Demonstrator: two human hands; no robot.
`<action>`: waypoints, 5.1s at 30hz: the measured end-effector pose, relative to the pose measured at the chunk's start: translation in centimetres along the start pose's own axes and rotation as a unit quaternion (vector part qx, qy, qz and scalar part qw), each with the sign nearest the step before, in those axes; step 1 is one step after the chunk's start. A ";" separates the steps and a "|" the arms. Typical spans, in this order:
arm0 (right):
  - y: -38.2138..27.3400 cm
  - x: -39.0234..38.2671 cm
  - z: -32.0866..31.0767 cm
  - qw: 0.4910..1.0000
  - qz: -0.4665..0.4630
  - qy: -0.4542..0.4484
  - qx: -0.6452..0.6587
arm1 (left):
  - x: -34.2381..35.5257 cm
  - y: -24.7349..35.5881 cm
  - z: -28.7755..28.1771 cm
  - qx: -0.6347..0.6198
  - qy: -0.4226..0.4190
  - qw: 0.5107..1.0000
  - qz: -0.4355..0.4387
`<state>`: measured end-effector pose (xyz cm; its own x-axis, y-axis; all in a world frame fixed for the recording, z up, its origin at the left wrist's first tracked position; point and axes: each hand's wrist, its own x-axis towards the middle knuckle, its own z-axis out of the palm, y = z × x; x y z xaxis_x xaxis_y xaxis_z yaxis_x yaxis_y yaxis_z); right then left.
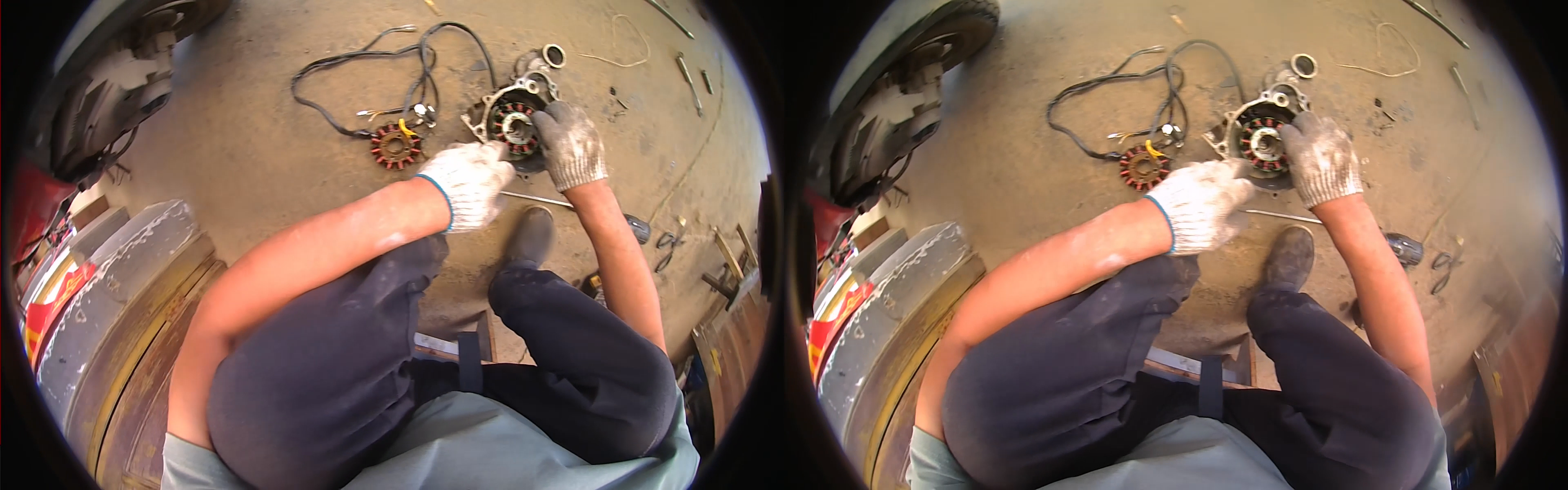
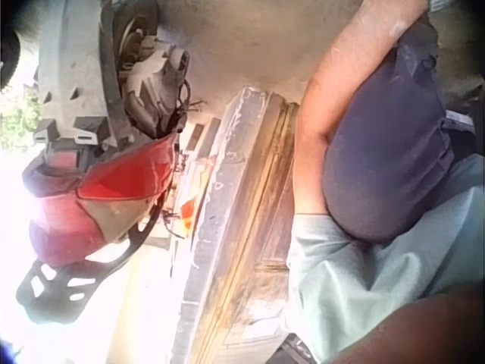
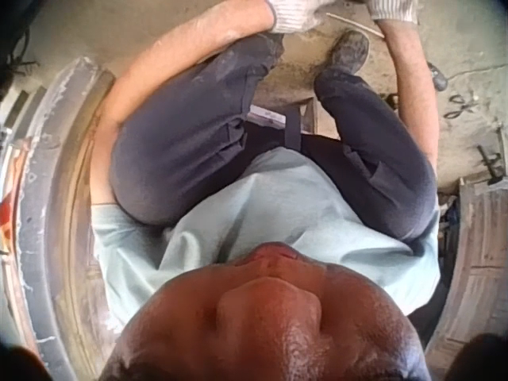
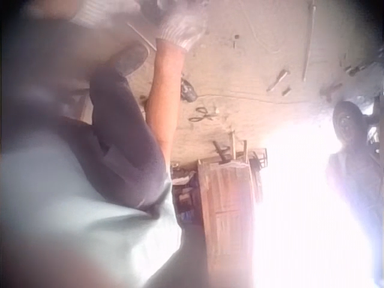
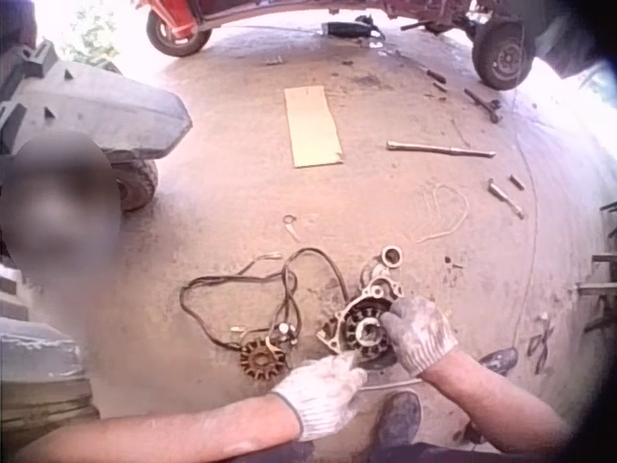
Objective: The person uses a screwdriver and an impact driver to disassemble and assemble components within a motorcycle engine casing while wearing gloves.
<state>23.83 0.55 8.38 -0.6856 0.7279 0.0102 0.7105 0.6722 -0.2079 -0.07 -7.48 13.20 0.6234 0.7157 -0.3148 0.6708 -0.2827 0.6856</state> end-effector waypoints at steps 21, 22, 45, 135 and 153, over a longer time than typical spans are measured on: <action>-0.1 -0.2 0.6 0.999 0.033 -0.025 -0.026 | -11.0 -10.6 2.8 -0.098 0.288 0.860 -0.411; -0.2 -0.2 0.6 0.998 0.035 -0.035 -0.038 | -10.9 -10.5 3.0 -0.099 0.285 0.859 -0.414; -0.4 -0.1 0.8 0.999 -0.002 -0.030 -0.019 | -17.4 -18.0 4.8 0.219 0.213 0.872 -0.381; 0.2 -0.6 1.6 0.999 -0.001 -0.044 -0.027 | -17.1 -13.9 1.8 0.206 0.117 0.923 -0.304; 0.9 -0.7 0.6 0.999 0.003 -0.031 -0.034 | -17.3 -15.1 3.1 0.129 0.214 0.916 -0.314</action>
<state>24.82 0.55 7.57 -0.6889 0.7231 -0.0513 0.7217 0.6775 -0.1417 -19.78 -17.56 6.29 -0.0947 0.9582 -0.2701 0.9502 0.1679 0.2625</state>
